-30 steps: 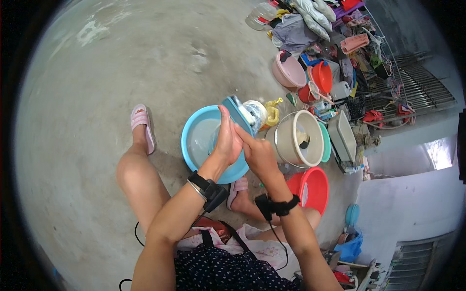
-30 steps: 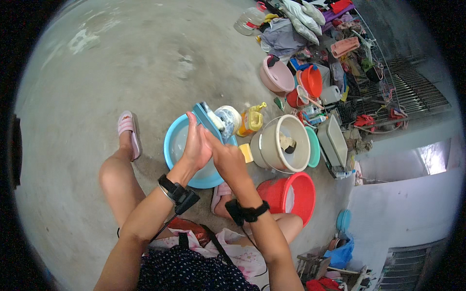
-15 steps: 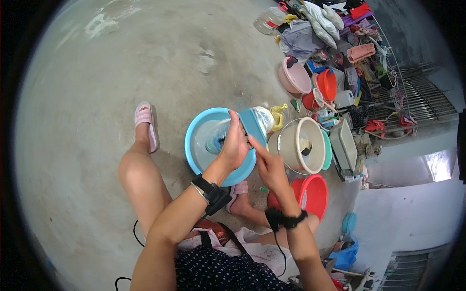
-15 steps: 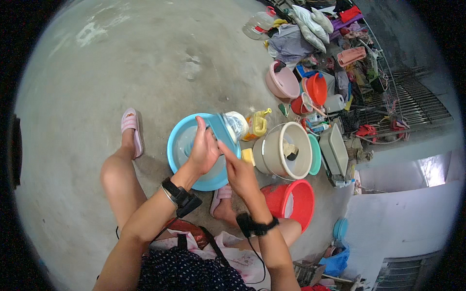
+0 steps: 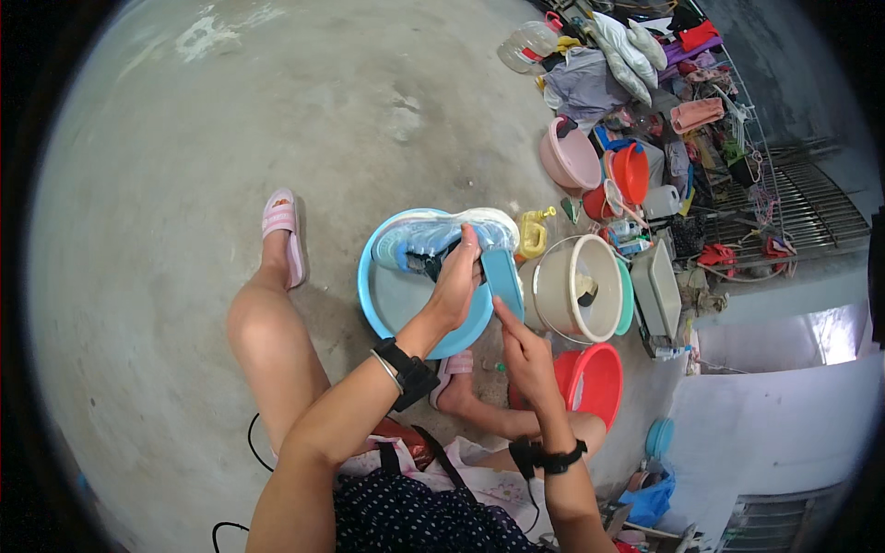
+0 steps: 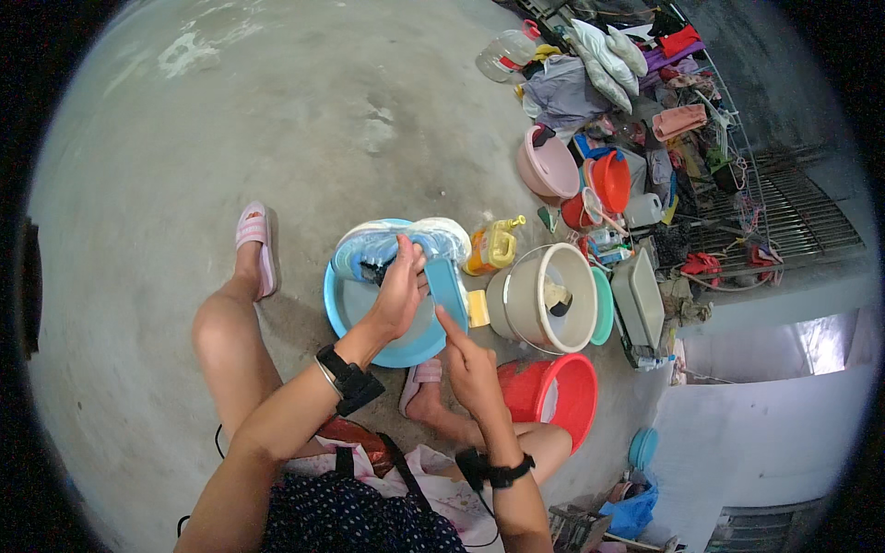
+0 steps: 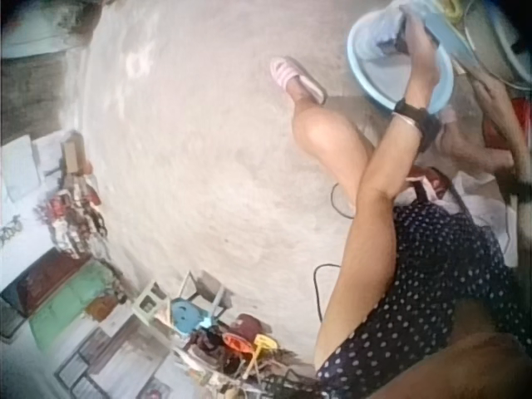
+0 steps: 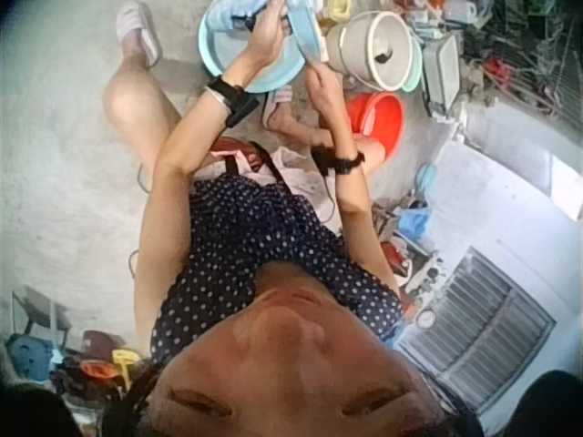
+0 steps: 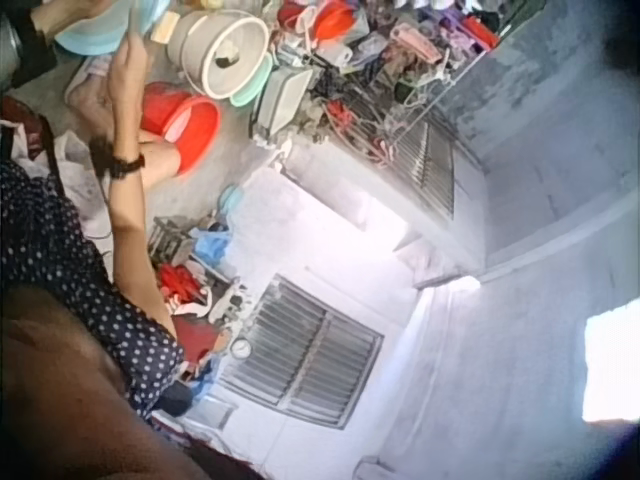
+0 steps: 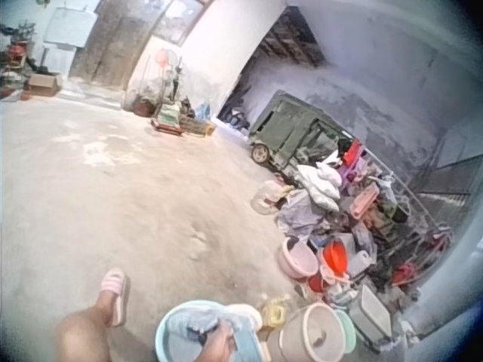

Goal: Washing a pair of blue and black sneakers in a basin of soapy water using a brush and sponge.

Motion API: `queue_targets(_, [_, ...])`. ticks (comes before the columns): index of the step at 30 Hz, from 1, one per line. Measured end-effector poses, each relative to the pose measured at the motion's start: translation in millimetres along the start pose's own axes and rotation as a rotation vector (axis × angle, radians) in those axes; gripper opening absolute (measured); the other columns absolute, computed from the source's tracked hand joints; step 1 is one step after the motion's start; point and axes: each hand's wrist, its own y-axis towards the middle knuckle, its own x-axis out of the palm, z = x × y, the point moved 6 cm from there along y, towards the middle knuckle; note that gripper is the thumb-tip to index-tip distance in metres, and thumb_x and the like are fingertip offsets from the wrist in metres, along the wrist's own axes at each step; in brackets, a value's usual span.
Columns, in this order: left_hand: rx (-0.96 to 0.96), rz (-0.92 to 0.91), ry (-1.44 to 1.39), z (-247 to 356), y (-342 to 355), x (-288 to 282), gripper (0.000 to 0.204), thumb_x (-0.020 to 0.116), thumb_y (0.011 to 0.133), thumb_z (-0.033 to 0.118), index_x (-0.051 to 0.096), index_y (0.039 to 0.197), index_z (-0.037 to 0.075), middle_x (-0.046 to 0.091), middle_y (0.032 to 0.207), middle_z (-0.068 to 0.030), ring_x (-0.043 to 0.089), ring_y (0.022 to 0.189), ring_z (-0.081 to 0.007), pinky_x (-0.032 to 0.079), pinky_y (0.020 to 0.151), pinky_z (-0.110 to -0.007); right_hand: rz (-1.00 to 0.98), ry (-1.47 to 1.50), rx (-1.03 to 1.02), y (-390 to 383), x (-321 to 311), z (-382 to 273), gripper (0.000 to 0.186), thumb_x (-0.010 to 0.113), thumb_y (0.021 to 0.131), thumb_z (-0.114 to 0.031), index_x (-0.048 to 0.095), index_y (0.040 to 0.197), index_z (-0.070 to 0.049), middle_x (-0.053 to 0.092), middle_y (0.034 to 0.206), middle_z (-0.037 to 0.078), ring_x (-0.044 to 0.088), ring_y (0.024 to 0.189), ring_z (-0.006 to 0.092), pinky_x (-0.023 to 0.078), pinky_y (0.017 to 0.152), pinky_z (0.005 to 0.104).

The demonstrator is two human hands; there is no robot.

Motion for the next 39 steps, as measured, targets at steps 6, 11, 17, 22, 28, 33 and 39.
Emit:
queue_targets(6, [0.066, -0.054, -0.012, -27.2, 11.4, -19.3, 0.054, 0.026, 0.098, 0.053, 0.046, 0.116, 0.006, 0.051, 0.106, -0.0024, 0.049, 0.100, -0.0110, 0.040, 0.093, -0.030, -0.197, 0.143, 0.306, 69.5, 18.5, -15.8, 0.038, 0.043, 0.092, -0.007, 0.051, 0.129, -0.010, 0.061, 0.110, 0.022, 0.063, 0.101, 0.0257, 0.046, 0.086, 0.0309])
queue_targets(11, [0.119, 0.004, -0.098, -5.3, 14.2, -10.3, 0.061, 0.024, 0.097, 0.055, 0.044, 0.120, 0.002, 0.051, 0.115, -0.0058, 0.049, 0.107, -0.0140, 0.039, 0.095, -0.031, 0.014, -0.016, -0.093, 24.8, 12.2, 0.4, 0.040, 0.042, 0.093, -0.008, 0.051, 0.132, -0.013, 0.058, 0.073, 0.007, 0.050, 0.062, 0.0101, 0.046, 0.061, 0.0279])
queue_targets(17, [0.136, -0.072, -0.055, -19.7, 12.6, -26.0, 0.059, 0.023, 0.097, 0.055, 0.045, 0.121, 0.006, 0.052, 0.116, -0.0041, 0.050, 0.105, -0.0120, 0.040, 0.093, -0.031, -0.068, 0.115, 0.063, 59.8, 17.3, -14.3, 0.038, 0.043, 0.092, -0.007, 0.054, 0.128, -0.010, 0.063, 0.106, 0.020, 0.060, 0.092, 0.0203, 0.046, 0.081, 0.0306])
queue_targets(22, [-0.033, -0.001, -0.164, -17.8, 5.6, -11.8, 0.056, 0.025, 0.098, 0.052, 0.042, 0.126, 0.007, 0.051, 0.116, -0.0049, 0.049, 0.109, -0.0125, 0.043, 0.090, -0.031, -0.044, 0.246, -0.006, 78.4, 26.6, -12.9, 0.036, 0.043, 0.094, -0.012, 0.053, 0.129, -0.012, 0.067, 0.094, 0.017, 0.065, 0.081, 0.0213, 0.049, 0.071, 0.0299])
queue_targets(28, [0.115, -0.069, -0.170, 1.8, 1.9, -5.3, 0.054, 0.028, 0.100, 0.046, 0.041, 0.130, 0.003, 0.050, 0.124, -0.0061, 0.046, 0.114, -0.0153, 0.035, 0.100, -0.033, -0.124, 0.434, 0.356, 11.4, 11.6, -6.7, 0.042, 0.049, 0.094, -0.012, 0.047, 0.136, -0.021, 0.046, 0.060, 0.002, 0.046, 0.048, 0.0081, 0.042, 0.047, 0.0274])
queue_targets(33, [0.047, -0.003, -0.160, -11.8, 2.4, -12.0, 0.044, 0.029, 0.101, 0.042, 0.048, 0.117, 0.006, 0.052, 0.116, -0.0052, 0.049, 0.109, -0.0139, 0.039, 0.096, -0.033, 0.099, -0.025, 0.047, 22.8, 1.8, -9.9, 0.044, 0.053, 0.092, -0.015, 0.048, 0.135, -0.022, 0.051, 0.058, 0.012, 0.054, 0.047, 0.0207, 0.044, 0.046, 0.0344])
queue_targets(39, [0.042, 0.014, -0.177, -21.6, 0.3, -8.8, 0.042, 0.032, 0.100, 0.043, 0.049, 0.115, 0.007, 0.052, 0.107, -0.0046, 0.050, 0.099, -0.0133, 0.042, 0.089, -0.032, 0.224, -0.495, -0.175, 52.9, 14.3, -21.3, 0.043, 0.056, 0.087, -0.017, 0.052, 0.130, -0.024, 0.057, 0.062, 0.017, 0.058, 0.053, 0.0337, 0.044, 0.047, 0.0421])
